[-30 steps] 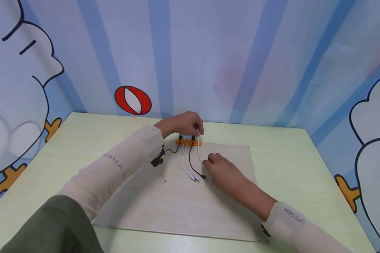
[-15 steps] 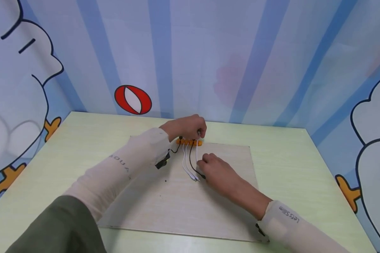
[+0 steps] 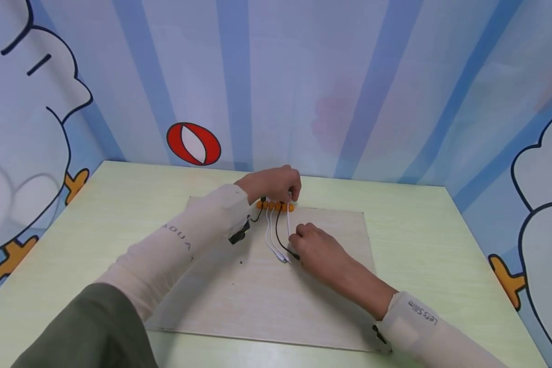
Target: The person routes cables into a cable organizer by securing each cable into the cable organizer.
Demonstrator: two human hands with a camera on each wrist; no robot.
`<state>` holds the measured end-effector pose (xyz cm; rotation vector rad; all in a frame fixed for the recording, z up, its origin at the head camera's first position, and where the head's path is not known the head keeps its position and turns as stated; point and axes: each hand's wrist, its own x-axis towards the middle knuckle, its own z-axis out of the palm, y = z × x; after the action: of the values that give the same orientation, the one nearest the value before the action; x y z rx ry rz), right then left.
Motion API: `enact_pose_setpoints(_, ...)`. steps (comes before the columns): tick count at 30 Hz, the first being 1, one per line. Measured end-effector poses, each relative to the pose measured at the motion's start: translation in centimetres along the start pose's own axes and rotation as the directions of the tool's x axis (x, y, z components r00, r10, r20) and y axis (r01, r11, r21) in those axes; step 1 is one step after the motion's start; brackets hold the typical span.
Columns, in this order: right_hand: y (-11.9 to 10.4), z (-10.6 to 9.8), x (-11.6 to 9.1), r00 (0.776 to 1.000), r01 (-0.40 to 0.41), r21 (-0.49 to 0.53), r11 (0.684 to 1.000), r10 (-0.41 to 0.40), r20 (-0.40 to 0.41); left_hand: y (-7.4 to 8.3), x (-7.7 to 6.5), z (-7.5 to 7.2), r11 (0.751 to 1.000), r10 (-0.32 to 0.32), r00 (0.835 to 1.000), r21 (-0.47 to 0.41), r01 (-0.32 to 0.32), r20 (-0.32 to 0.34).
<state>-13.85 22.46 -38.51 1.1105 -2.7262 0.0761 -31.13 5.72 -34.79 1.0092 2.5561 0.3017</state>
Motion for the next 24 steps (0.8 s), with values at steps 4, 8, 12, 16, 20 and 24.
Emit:
enact_pose_setpoints(4, 0.1, 0.2, -0.2, 1.0, 0.016, 0.004, 1.0, -0.016, -0.018, 0.2, 0.0, -0.1, 1.0, -0.006, 1.0, 0.012, 0.006, -0.015)
enact_pose_setpoints(8, 0.3, 0.6, -0.3, 0.998, 0.037, 0.016, 0.999, -0.036, -0.05, 0.5, 0.2, -0.2, 0.999, -0.022, 1.0, 0.023, 0.023, -0.019)
enact_pose_setpoints(12, 0.9, 1.5, -0.5, 0.992, 0.071, 0.021, 0.997, -0.069, -0.104, 1.0, 0.6, -0.2, 0.998, -0.053, 0.999, 0.018, 0.053, 0.012)
enact_pose_setpoints(16, 1.1, 1.7, -0.5, 0.993, 0.072, 0.032, 0.997, -0.069, -0.098, 1.4, 0.9, -0.3, 0.996, -0.082, 0.996, 0.022, 0.081, 0.038)
enact_pose_setpoints(20, 1.9, 2.9, -0.2, 0.997, 0.053, 0.033, 0.998, -0.051, -0.063, 1.6, 1.1, -0.5, 0.995, -0.085, 0.995, 0.057, 0.082, 0.054)
enact_pose_setpoints(24, 2.6, 3.9, -0.2, 0.997, 0.052, 0.014, 0.999, -0.051, -0.05, 1.6, 1.3, -0.5, 0.993, -0.093, 0.993, 0.075, 0.088, 0.066)
